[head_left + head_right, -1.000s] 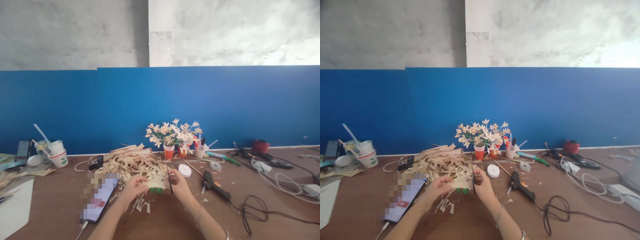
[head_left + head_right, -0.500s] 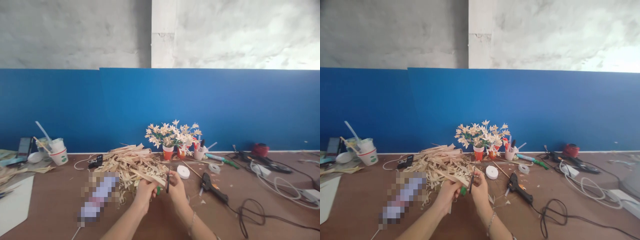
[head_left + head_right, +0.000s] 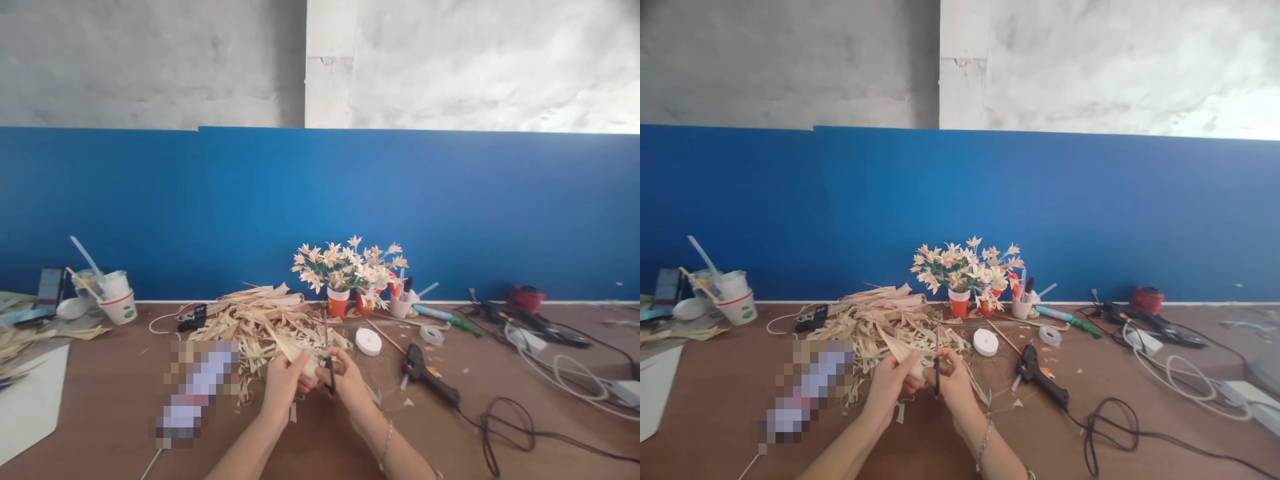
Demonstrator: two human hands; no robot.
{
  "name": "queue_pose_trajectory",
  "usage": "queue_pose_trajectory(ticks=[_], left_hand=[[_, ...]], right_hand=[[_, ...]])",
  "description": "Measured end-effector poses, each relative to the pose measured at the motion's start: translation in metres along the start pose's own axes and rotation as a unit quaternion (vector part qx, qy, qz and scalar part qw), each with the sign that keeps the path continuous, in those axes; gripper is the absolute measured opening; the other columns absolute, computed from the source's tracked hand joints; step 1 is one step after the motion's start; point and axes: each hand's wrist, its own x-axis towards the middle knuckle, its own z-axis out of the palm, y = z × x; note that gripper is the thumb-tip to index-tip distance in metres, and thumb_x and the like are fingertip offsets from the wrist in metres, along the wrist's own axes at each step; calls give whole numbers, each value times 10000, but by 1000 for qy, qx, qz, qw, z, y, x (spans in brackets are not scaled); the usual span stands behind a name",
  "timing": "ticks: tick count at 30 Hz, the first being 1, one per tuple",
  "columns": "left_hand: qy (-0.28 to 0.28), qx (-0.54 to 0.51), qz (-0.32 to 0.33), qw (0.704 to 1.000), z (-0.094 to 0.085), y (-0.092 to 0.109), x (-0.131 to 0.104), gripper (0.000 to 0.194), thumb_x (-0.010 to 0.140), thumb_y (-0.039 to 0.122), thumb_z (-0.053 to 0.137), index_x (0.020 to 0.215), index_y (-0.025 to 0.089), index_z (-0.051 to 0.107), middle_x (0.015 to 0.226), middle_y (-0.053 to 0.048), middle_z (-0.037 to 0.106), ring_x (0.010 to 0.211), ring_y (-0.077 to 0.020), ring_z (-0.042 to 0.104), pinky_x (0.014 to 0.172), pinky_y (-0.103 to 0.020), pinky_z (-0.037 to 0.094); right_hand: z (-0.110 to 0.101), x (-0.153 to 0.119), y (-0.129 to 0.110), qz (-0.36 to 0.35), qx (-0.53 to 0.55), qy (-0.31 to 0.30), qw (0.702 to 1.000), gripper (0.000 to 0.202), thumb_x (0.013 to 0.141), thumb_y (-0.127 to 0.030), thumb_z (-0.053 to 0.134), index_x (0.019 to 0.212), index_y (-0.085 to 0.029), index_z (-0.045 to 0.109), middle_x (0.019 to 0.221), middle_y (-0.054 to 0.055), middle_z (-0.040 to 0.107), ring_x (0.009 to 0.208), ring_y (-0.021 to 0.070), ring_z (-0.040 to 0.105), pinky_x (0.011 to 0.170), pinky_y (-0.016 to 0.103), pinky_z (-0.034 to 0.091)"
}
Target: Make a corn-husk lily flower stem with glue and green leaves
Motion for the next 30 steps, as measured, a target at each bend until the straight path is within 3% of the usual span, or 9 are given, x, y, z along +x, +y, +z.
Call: queue_pose_trajectory(ticks=[4,7,12,30], left_hand=[[48,-23,16,998,-8,1,8,378,621,472,681,694,107,615,437,-28,629,369,-142,566,347,-198,415],[84,-46,26,995,-13,5,12,380,615,492,677,636,124,588,399,-16,602,367,-151,561,359,-212,421],[117,-43,31,992,-15,10,12,374,646,501,642,613,134,574,360,-6,572,350,-150,546,361,-219,415],[83,-32,33,996,-16,0,16,406,657,534,625,644,133,568,392,-23,602,374,-156,572,372,-213,421]], right_hand=[[-6,-2,-7,4,-53,-40,998,465,600,-432,727,857,-203,414,549,-59,557,464,85,510,391,150,320],[-10,-3,-7,35,-120,-106,987,417,653,-501,656,821,-198,425,524,-65,538,429,84,507,361,152,304],[-10,-3,-1,76,-163,-198,964,458,615,-537,668,811,-190,441,491,-70,535,385,78,492,324,145,277],[-4,-8,-7,66,-119,-196,971,460,607,-531,688,789,-178,456,442,-74,523,319,45,403,293,143,187]])
